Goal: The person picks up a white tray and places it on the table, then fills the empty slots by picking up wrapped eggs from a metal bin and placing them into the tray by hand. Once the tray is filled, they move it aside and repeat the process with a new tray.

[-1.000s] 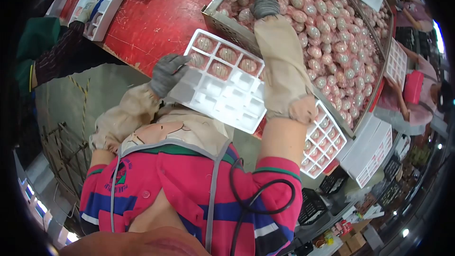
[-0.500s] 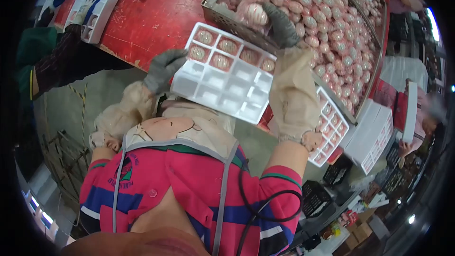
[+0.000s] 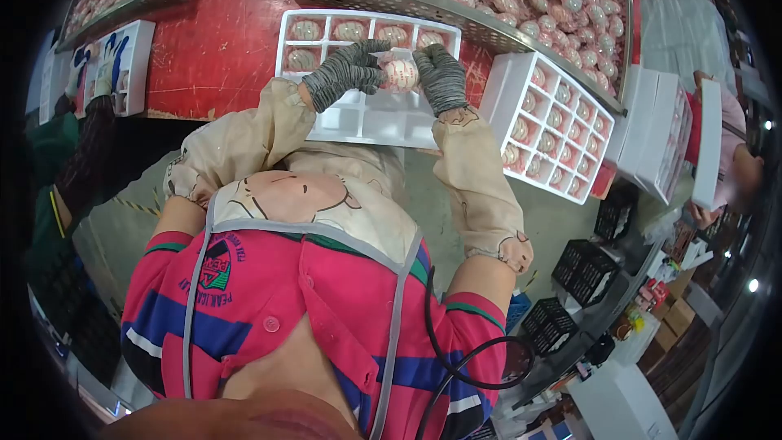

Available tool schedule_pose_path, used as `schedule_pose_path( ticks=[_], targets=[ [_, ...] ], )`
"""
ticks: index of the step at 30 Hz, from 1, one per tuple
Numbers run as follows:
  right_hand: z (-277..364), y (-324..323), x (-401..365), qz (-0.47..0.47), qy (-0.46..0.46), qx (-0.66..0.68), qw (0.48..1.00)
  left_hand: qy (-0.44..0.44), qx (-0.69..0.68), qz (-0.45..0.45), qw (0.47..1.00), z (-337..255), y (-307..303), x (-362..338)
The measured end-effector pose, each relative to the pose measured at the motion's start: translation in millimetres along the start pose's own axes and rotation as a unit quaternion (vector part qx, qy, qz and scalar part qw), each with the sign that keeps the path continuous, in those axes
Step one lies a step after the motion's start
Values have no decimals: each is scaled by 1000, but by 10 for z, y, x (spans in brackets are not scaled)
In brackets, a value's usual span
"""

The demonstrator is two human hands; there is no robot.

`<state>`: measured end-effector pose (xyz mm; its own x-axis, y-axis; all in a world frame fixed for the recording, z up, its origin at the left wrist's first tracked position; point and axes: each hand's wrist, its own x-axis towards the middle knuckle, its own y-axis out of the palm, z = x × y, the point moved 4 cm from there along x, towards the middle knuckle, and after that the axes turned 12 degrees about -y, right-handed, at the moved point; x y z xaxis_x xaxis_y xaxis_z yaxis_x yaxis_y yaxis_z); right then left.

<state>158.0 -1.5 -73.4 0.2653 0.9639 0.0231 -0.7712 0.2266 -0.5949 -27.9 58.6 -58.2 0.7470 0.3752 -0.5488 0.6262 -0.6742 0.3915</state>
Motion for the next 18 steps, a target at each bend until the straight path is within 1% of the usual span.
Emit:
schedule_pose_path(
  ticks=[1, 2, 3, 4, 5, 6, 7, 8, 9, 10, 11, 12, 13, 14, 15, 17, 18],
  targets=[
    [48, -23, -36, -19, -16, 25, 999, -32, 10, -12, 999, 0, 28, -14],
    [94, -53, -65, -21, -15, 24, 999, -73, 5, 19, 997, -14, 56, 30],
    [241, -113, -83, -36, -38, 18, 998, -72, 6, 20, 997, -38, 70, 19],
    [388, -164, -102, -50, -61, 12, 997, -84, -12, 51, 995, -48, 103, -13],
    [500, -183, -141, -50, -61, 12, 997, -97, -31, 81, 992, -55, 138, -67],
    [648, -227, -188, -83, -105, -7, 991, -67, -5, 81, 995, -145, 177, -185],
    [796, -283, -239, -115, -149, -25, 982, -65, -6, 77, 995, -113, 197, -238],
    [911, -314, -298, -90, -147, -17, 985, 114, 118, -30, 986, -201, 159, -315],
    [966, -313, -334, -86, -148, -15, 985, 284, 236, -136, 919, -298, 175, -465],
    [1058, -332, -383, -134, -224, 39, 965, 335, 221, -147, 904, -311, 170, -584],
    [1147, -360, -460, -180, -296, 93, 934, 332, 221, -150, 905, -310, 161, -663],
    [1217, -367, -515, -148, -295, 97, 939, 357, 254, -166, 883, -359, 175, -774],
    [1244, -347, -535, -147, -294, 100, 939, 382, 287, -181, 859, -412, 172, -857],
    [1302, -332, -563, -159, -341, 77, 923, 466, 322, -163, 808, -473, 166, -927],
    [1361, -324, -594, -172, -388, 53, 904, 465, 323, -165, 808, -477, 141, -906],
    [1443, -344, -595, -166, -403, 48, 899, 571, 318, -147, 742, -497, 165, -954],
    [1479, -347, -604, -168, -421, 35, 891, 581, 339, -150, 725, -516, 164, -968]
  ],
)
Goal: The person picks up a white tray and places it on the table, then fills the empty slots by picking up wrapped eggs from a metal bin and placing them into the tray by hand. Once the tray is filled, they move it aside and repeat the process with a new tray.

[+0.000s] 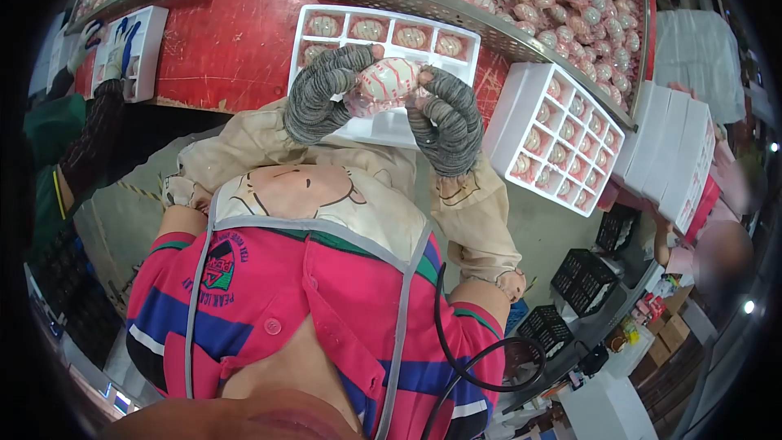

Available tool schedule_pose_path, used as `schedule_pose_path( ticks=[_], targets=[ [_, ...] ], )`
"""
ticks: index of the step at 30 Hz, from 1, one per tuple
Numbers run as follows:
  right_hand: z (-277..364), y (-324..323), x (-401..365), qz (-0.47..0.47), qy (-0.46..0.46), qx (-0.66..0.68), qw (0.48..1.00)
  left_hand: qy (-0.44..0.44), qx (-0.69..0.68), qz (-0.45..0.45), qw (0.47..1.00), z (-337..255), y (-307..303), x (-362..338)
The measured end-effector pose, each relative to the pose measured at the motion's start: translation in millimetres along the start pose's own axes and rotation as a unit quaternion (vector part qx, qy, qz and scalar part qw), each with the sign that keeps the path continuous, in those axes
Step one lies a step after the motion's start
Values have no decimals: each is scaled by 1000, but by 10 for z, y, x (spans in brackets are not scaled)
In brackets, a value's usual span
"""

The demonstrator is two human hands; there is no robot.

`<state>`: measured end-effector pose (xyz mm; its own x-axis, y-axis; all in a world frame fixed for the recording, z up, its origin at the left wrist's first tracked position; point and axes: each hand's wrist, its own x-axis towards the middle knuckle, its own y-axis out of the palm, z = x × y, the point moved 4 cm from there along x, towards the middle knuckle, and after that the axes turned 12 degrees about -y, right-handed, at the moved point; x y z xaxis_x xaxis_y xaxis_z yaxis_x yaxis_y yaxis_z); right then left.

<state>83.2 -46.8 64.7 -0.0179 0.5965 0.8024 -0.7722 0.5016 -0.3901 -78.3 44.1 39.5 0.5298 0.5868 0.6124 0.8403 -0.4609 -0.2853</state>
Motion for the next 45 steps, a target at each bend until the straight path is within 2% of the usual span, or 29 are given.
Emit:
schedule_pose_path(
  ticks=[3, 4, 5, 6, 7, 8, 9, 10, 11, 13, 15, 17, 18, 19, 21, 23, 25, 31, 32, 33, 35, 37, 39, 40, 41, 42, 43, 44, 45],
  targets=[
    [10, -26, 61, 5, -11, -14, 1000, -5, 47, -2, 999, 67, -24, -18],
    [-41, -32, 85, 50, 23, -70, 996, -5, 47, -1, 999, 84, -2, -26],
    [-101, -42, 88, 94, 58, -125, 986, -64, 84, -4, 994, 152, 44, -35],
    [-278, -26, -27, 94, 145, -96, 980, -124, 121, -6, 985, 225, 99, -62],
    [-409, -6, -132, 94, 147, -97, 980, -124, 120, -4, 985, 293, 179, -117],
    [-594, 34, -282, 128, 214, -89, 964, -286, 58, 41, 956, 531, 304, -219],
    [-781, 77, -443, 162, 278, -81, 943, -438, -5, 85, 895, 749, 428, -345],
    [-955, 130, -593, 183, 313, -66, 930, -446, 9, 112, 888, 849, 502, -379],
    [-1072, 170, -641, 182, 315, -67, 929, -446, 9, 114, 888, 930, 546, -396],
    [-1254, 267, -713, 232, 291, -84, 924, -359, 141, 153, 910, 977, 612, -371],
    [-1333, 297, -752, 240, 317, -72, 915, -353, 153, 178, 906, 1039, 641, -368],
    [-1239, 270, -606, 242, 201, -151, 937, -327, 171, 166, 915, 1100, 654, -353],
    [-1142, 220, -505, 314, 185, -190, 912, -328, 170, 164, 915, 1101, 647, -327],
    [-1149, 210, -509, 315, 185, -190, 911, -332, 188, 179, 907, 1119, 643, -302],
    [-1159, 261, -664, 448, 203, -194, 849, -336, 202, 200, 898, 1139, 645, -258],
    [-1217, 289, -682, 471, 219, -196, 831, -333, 290, 270, 855, 1203, 693, -203],
    [-1231, 337, -641, 539, 223, -196, 789, -325, 309, 287, 846, 1236, 714, -191],
    [-1269, 487, -532, 557, 186, -200, 784, -302, 355, 322, 824, 1307, 814, -156],
    [-1365, 525, -691, 554, 130, -237, 788, -311, 377, 340, 804, 1332, 848, -151],
    [-1444, 569, -814, 553, 130, -238, 788, -320, 397, 360, 781, 1341, 882, -156],
    [-1488, 608, -886, 421, 35, -320, 848, -317, 413, 359, 775, 1262, 920, -88],
    [-1441, 610, -753, 458, 46, -321, 828, -312, 405, 390, 765, 1099, 903, 70],
    [-1172, 541, -238, 636, 306, -130, 697, -277, 412, 393, 774, 1159, 943, 1],
    [-1423, 597, -480, 672, 230, -166, 684, -303, 413, 375, 772, 1197, 931, -55],
    [-1592, 548, -388, 667, 224, -182, 687, -327, 413, 356, 772, 1255, 922, -111],
    [-1698, 487, -150, 538, 171, -128, 815, -318, 408, 336, 787, 1346, 939, -222],
    [-1770, 343, 99, 390, 109, -70, 912, -304, 402, 318, 803, 1391, 930, -271],
    [-1869, 158, 461, 346, 305, -51, 886, -304, 408, 334, 793, 1319, 912, -233],
    [-2153, 64, 580, 281, 265, -99, 917, -344, 420, 363, 757, 1470, 978, -336]
  ],
)
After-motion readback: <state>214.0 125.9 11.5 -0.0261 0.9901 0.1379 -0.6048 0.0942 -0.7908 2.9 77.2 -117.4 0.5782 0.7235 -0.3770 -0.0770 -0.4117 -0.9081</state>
